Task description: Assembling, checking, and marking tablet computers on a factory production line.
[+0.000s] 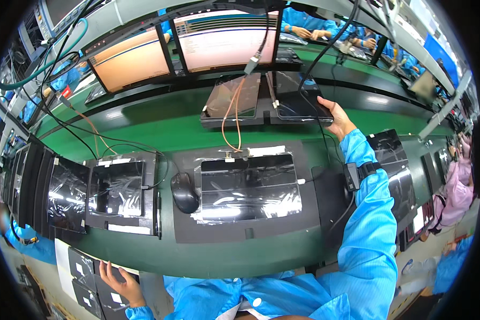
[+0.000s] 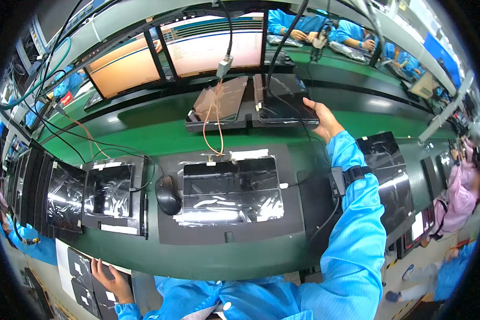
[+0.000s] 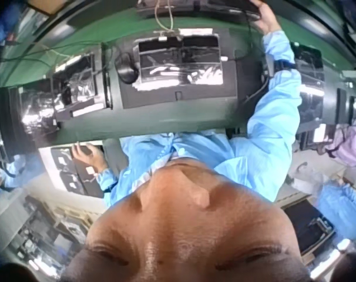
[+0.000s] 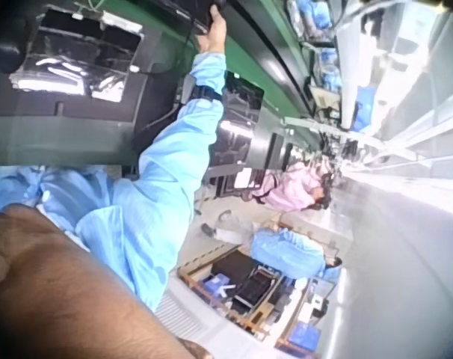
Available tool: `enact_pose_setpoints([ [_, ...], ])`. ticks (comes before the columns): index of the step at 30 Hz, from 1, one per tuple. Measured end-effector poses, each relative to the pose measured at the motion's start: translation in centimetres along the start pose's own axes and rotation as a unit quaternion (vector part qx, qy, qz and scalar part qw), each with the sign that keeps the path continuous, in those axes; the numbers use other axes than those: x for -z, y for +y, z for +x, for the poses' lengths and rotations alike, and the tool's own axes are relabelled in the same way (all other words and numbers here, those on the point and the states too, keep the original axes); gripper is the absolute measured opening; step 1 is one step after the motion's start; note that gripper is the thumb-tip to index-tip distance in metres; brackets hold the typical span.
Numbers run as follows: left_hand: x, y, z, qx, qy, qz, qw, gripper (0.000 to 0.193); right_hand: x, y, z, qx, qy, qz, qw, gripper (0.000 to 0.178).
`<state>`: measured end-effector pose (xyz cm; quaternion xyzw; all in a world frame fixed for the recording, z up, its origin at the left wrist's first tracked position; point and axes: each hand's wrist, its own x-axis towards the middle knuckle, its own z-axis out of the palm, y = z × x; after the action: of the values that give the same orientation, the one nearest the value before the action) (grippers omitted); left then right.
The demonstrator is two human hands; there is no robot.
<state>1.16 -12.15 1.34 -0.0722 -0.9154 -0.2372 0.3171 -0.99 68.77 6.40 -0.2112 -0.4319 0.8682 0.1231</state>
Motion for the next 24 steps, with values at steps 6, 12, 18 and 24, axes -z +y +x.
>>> enact_pose_setpoints([
  [6, -1.1, 2.1, 1.7, -0.012, -0.031, -0.069, 0.997, 0.030, 2.9, -2.9, -10.8, 0.133, 0.078, 0.033, 0.988, 0.018],
  [12, -3.5, 6.2, 3.2, -0.063, -0.056, -0.205, 0.975, 0.030, 8.5, -3.4, -21.9, 0.269, 0.160, 0.070, 0.947, 0.018],
  [18, -4.2, 12.2, 3.1, -0.154, -0.200, -0.355, 0.900, 0.024, 10.9, -1.5, -29.8, 0.414, 0.332, 0.118, 0.839, 0.022],
  [24, -5.5, 13.6, 4.1, -0.333, -0.256, -0.385, 0.822, 0.022, 15.8, 3.6, -43.1, 0.402, 0.385, 0.097, 0.825, 0.023],
])
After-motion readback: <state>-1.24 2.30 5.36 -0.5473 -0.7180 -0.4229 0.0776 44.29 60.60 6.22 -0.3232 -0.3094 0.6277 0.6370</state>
